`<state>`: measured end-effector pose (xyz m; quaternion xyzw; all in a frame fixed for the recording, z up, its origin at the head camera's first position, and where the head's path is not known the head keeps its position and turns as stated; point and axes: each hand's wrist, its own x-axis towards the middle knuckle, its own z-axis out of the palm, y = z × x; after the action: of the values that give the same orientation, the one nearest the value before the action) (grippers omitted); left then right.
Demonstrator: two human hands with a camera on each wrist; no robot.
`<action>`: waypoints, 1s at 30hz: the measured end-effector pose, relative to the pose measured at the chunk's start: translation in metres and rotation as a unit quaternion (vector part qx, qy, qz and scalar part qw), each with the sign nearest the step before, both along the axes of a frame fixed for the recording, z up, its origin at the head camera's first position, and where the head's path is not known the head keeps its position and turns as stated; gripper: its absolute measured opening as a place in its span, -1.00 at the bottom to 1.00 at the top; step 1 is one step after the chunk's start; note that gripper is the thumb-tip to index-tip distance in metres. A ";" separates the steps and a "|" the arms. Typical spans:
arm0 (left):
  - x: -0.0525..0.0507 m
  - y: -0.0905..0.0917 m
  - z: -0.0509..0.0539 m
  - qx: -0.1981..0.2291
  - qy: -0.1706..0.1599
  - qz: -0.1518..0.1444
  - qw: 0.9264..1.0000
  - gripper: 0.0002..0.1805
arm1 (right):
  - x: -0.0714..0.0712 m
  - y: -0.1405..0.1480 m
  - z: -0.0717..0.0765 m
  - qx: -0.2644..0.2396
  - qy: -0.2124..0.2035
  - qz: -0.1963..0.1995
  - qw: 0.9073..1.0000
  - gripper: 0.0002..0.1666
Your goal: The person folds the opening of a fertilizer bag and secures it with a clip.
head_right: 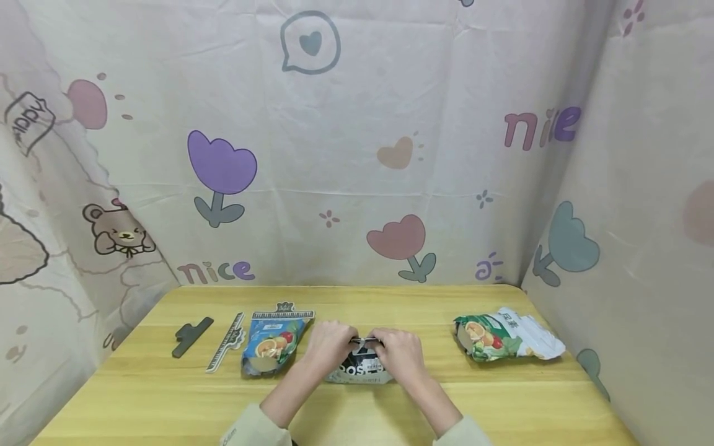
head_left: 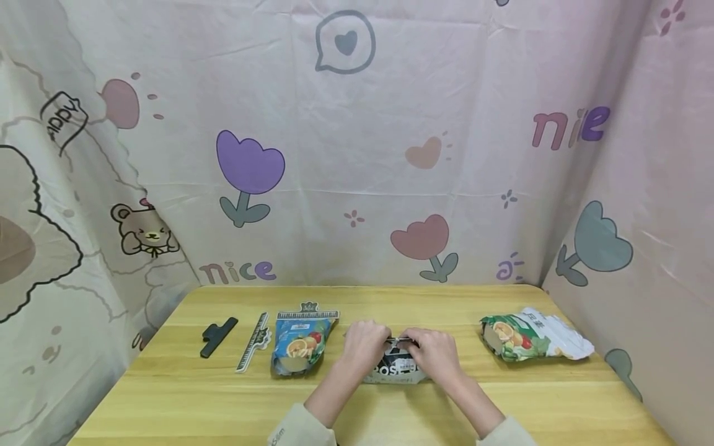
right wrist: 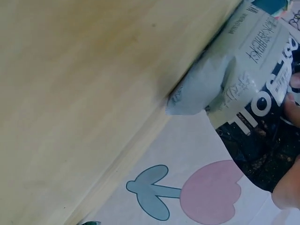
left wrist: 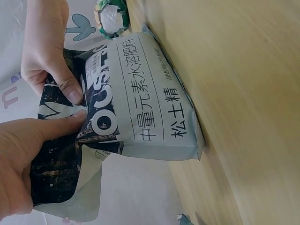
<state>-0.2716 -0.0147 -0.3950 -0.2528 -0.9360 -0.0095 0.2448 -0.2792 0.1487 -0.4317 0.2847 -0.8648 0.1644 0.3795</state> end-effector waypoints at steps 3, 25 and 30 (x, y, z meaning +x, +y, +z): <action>0.000 -0.002 0.001 0.000 -0.004 -0.013 1.000 -0.85 | 0.002 0.002 0.003 0.011 -0.028 -0.005 1.000 -0.81; -0.002 -0.015 0.006 0.059 -0.073 -0.093 0.991 -0.77 | -0.001 0.014 0.016 0.009 -0.098 0.065 0.993 -0.91; -0.001 -0.011 0.009 0.049 -0.076 -0.066 0.994 -0.79 | -0.002 0.012 0.015 0.001 -0.091 0.044 0.995 -0.96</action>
<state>-0.2730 -0.0254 -0.3862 -0.3004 -0.9315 -0.0910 0.1836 -0.2808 0.1607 -0.4166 0.3068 -0.8826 0.2056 0.2909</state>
